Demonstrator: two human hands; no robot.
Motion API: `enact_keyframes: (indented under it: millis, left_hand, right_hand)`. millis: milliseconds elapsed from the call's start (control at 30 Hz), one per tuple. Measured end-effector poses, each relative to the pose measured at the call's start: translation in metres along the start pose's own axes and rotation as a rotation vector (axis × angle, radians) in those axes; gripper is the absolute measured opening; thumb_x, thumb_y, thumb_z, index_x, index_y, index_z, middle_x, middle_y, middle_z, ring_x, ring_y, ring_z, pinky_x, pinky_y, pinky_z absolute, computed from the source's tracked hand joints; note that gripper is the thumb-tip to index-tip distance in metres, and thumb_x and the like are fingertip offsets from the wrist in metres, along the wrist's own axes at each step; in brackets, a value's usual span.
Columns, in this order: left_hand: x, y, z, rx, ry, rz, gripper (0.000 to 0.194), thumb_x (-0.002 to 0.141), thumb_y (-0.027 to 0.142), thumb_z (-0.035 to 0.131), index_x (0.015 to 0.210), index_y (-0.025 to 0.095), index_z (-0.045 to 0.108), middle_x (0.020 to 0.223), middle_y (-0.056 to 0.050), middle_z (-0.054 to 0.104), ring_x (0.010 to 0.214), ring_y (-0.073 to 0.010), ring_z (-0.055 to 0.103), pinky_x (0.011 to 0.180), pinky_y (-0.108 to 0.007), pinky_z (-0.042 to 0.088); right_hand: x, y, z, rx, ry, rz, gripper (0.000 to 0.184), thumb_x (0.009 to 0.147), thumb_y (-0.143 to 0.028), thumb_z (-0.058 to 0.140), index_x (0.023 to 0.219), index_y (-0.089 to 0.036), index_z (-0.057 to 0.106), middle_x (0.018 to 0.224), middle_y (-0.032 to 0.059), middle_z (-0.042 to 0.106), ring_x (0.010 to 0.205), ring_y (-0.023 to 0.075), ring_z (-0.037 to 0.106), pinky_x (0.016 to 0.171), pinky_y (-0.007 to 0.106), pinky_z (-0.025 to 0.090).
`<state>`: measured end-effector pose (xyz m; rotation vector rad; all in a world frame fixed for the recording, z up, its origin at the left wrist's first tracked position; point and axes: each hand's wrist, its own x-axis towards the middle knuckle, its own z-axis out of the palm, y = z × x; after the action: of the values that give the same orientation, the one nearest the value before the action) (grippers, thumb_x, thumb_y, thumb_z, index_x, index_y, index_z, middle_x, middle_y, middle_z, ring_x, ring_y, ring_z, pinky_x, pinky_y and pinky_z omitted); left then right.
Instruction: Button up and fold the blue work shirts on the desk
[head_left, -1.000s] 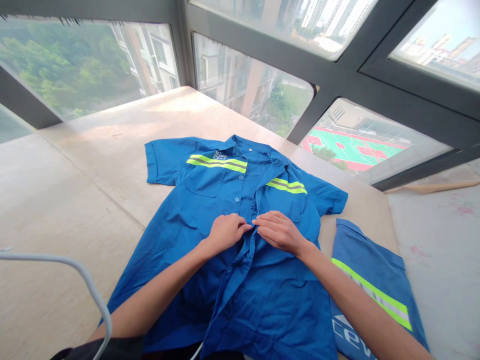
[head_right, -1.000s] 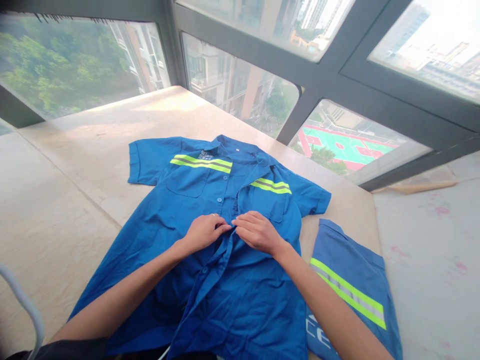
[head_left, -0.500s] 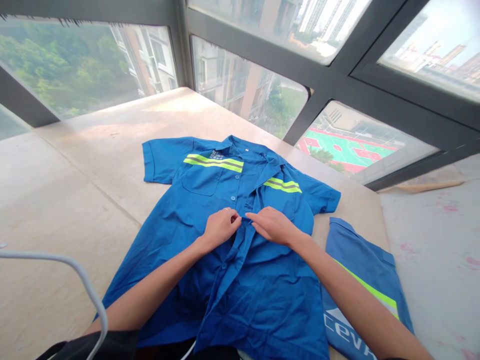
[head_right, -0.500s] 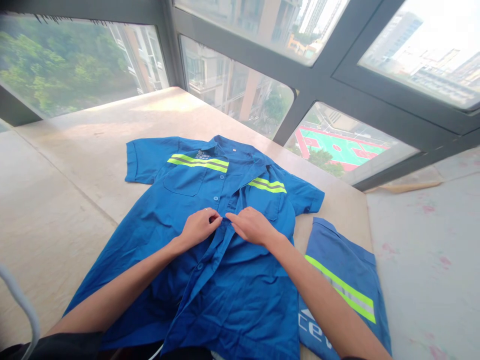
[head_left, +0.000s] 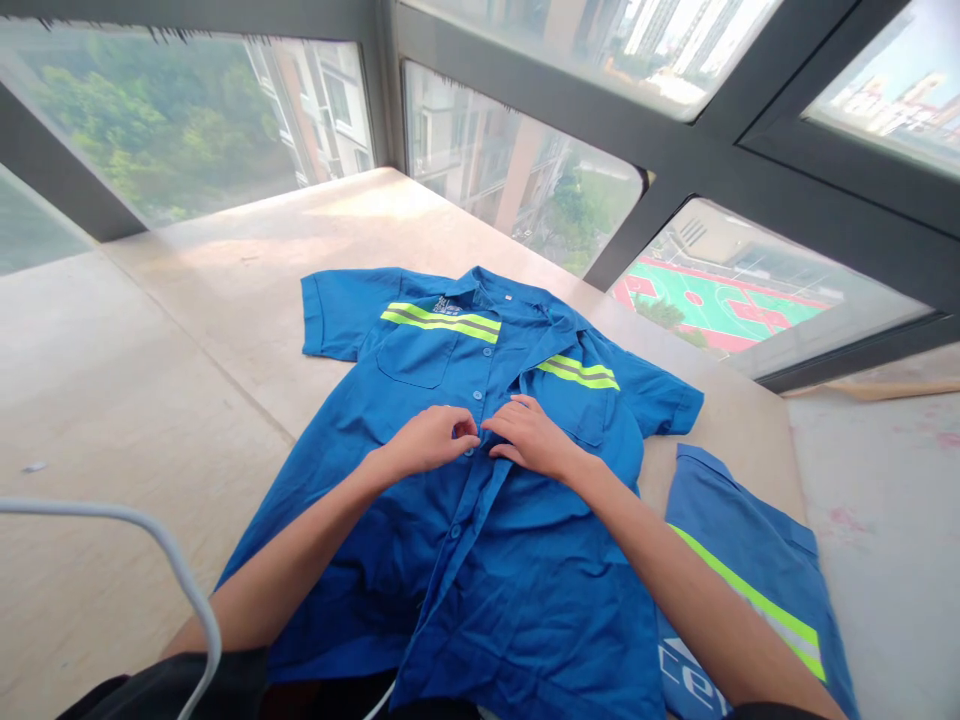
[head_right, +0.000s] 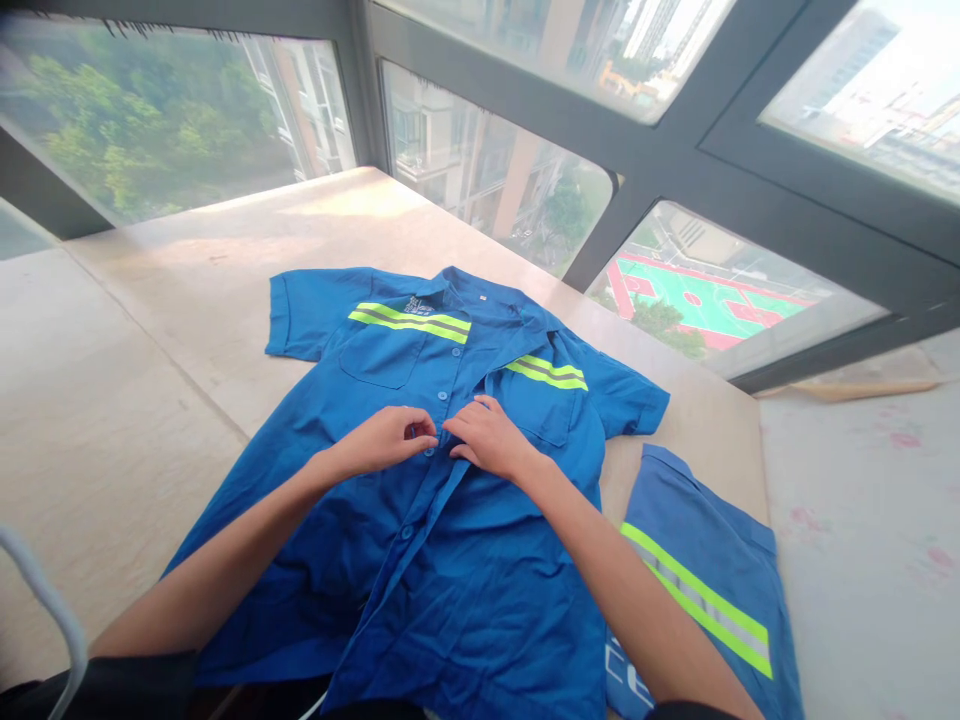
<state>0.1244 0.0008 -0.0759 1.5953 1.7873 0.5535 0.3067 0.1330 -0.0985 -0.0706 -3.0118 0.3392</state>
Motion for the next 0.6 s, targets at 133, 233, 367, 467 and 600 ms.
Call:
enact_keyframes:
  millis: [133,233,367,467,600]
  left_hand:
    - [-0.009,0.000,-0.008,0.312,-0.058,-0.016,0.024,0.083,0.036,0.066,0.103,0.023,0.072,0.098,-0.004,0.069,0.089,-0.0219,0.063,0.071,-0.027,0.043]
    - [-0.008,0.000,-0.002,0.379,-0.105,0.020,0.022,0.084,0.029,0.063,0.104,0.025,0.072,0.103,-0.005,0.067,0.090,-0.0222,0.063,0.071,-0.027,0.043]
    - [-0.002,-0.001,0.007,0.363,-0.075,0.026,0.018,0.085,0.021,0.058,0.096,0.022,0.072,0.098,-0.006,0.068,0.089,-0.0228,0.064,0.070,-0.028,0.042]
    - [-0.001,-0.001,0.011,0.335,-0.063,0.028,0.018,0.084,0.018,0.055,0.094,0.018,0.070,0.096,-0.007,0.069,0.089,-0.0234,0.064,0.071,-0.030,0.041]
    - [-0.002,-0.003,0.013,0.292,-0.027,0.021,0.019,0.083,0.014,0.050,0.090,0.017,0.068,0.091,-0.007,0.070,0.087,-0.0229,0.064,0.068,-0.029,0.039]
  right_hand:
    - [0.000,0.002,0.001,-0.030,0.029,-0.097,0.009,0.086,-0.025,0.071,0.092,-0.020,0.069,0.094,0.0066,0.065,0.094,0.0222,0.056,0.093,0.040,0.038]
    - [0.004,0.002,-0.005,-0.013,0.073,-0.156,0.001,0.086,-0.019,0.067,0.087,-0.019,0.066,0.104,0.0074,0.066,0.101,0.0231,0.055,0.092,0.039,0.038]
    - [0.008,0.000,-0.011,0.016,0.114,-0.210,0.005,0.090,-0.016,0.059,0.090,-0.018,0.063,0.107,0.0074,0.067,0.103,0.0213,0.057,0.095,0.037,0.038]
    - [0.010,-0.002,-0.005,-0.009,0.120,-0.216,0.011,0.093,-0.015,0.053,0.087,-0.018,0.062,0.086,0.0059,0.064,0.087,0.0188,0.056,0.091,0.035,0.041]
    - [0.010,-0.006,0.006,-0.027,0.171,-0.219,0.015,0.094,-0.015,0.050,0.085,-0.017,0.062,0.079,0.0056,0.060,0.083,0.0189,0.052,0.089,0.034,0.042]
